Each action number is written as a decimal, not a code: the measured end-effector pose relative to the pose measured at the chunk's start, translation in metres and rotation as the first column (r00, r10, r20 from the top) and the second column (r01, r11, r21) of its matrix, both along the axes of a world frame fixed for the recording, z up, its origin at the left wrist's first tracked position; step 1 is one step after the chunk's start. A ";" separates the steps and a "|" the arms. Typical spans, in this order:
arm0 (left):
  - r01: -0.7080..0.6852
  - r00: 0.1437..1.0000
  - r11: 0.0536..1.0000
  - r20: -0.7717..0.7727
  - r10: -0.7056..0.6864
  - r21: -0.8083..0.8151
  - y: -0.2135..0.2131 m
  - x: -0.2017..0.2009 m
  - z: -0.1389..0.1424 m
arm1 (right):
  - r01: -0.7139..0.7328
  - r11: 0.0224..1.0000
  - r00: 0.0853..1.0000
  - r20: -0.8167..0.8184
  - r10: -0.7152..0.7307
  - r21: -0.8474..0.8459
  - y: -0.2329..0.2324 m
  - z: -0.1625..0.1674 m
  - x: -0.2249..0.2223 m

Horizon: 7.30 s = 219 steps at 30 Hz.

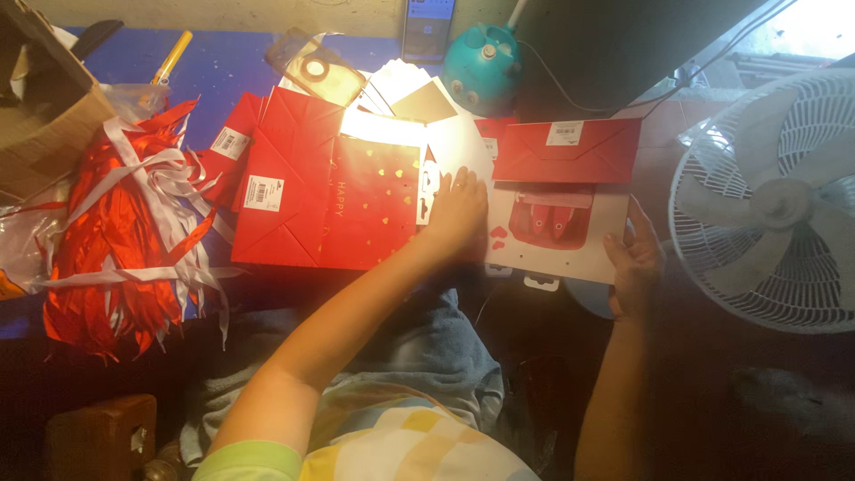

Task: The person assembles red Valentine's Day gift boxes by inserting white paper inserts into the red outer shells. They repeatedly pick up a box, insert the inner piece, and place the assembled unit on a growing stack on the table.

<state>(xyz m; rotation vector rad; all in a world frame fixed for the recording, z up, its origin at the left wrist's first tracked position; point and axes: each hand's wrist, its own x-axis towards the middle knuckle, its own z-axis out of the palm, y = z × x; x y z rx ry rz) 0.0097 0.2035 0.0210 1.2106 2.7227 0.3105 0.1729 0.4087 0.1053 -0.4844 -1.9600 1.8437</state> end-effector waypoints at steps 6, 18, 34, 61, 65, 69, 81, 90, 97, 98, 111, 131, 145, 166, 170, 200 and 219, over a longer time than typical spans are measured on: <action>-0.068 0.959 0.985 -0.284 0.021 -0.156 0.008 0.014 -0.020 | 0.040 0.999 0.998 0.038 -0.041 0.027 -0.004 -0.007 -0.021; 0.014 0.995 0.994 -0.101 -0.026 -0.112 0.008 0.009 -0.013 | 0.111 0.993 0.993 -0.037 -0.110 0.041 -0.001 -0.010 -0.026; -0.338 0.941 0.412 0.295 0.166 0.846 -0.098 -0.019 0.094 | -0.046 0.957 0.986 -0.164 -0.002 -0.288 -0.003 -0.080 -0.048; -0.381 0.578 0.644 -0.373 0.726 0.664 -0.357 0.067 0.007 | -0.421 0.846 0.907 0.129 0.401 0.327 -0.224 -0.007 -0.093; -0.470 0.614 0.649 -0.307 0.727 0.597 -0.358 0.074 -0.014 | -0.423 0.807 0.905 0.145 0.400 0.411 -0.228 -0.009 -0.089; -0.477 0.649 0.606 -0.210 0.731 0.636 -0.348 0.071 -0.013 | -0.360 0.692 0.913 0.086 0.398 0.626 -0.231 -0.013 -0.090; -0.259 0.889 0.772 -0.169 0.425 0.580 -0.223 0.061 0.022 | -0.337 0.507 0.930 0.198 0.309 0.793 -0.236 -0.041 -0.080; -0.311 0.921 0.912 -0.152 0.359 0.268 -0.166 0.044 0.003 | -0.351 0.447 0.934 0.274 0.230 0.823 -0.237 -0.051 -0.058; -0.234 0.968 0.946 -0.035 0.247 0.225 -0.176 0.041 0.016 | -0.371 0.439 0.927 0.297 0.231 0.818 -0.241 -0.030 -0.048; -0.209 0.978 0.950 0.035 0.206 0.234 -0.184 0.038 0.018 | -0.390 0.476 0.919 0.307 0.245 0.788 -0.240 -0.025 -0.047; -0.243 0.968 0.938 0.128 0.217 0.246 -0.210 0.045 0.026 | -0.364 0.552 0.908 0.154 0.391 0.750 -0.251 0.000 -0.047; -0.232 0.908 0.794 -0.168 0.383 0.562 -0.239 0.068 0.078 | -0.236 0.537 0.850 -0.095 0.518 0.810 -0.267 0.038 -0.043; -0.173 0.857 0.724 -0.260 0.444 0.667 -0.259 0.065 0.172 | -0.802 0.124 0.477 0.501 0.723 0.584 -0.259 -0.009 -0.147; -0.309 0.530 0.705 -0.499 0.685 0.639 -0.371 0.041 0.236 | -0.391 0.309 0.511 -0.074 0.856 0.867 -0.323 0.128 -0.151; -0.437 0.492 0.634 -0.420 0.762 0.638 -0.404 0.059 0.234 | -0.276 0.406 0.566 -0.194 0.801 0.871 -0.355 0.104 -0.151; -0.575 0.470 0.472 -0.202 0.859 0.668 -0.426 0.104 0.229 | 0.263 -0.070 0.382 -0.037 0.923 0.962 -0.486 -0.097 -0.266; -0.448 0.590 0.590 -0.274 0.760 0.671 -0.395 0.087 0.210 | 0.106 0.342 0.718 -0.310 0.623 0.934 -0.248 0.173 -0.152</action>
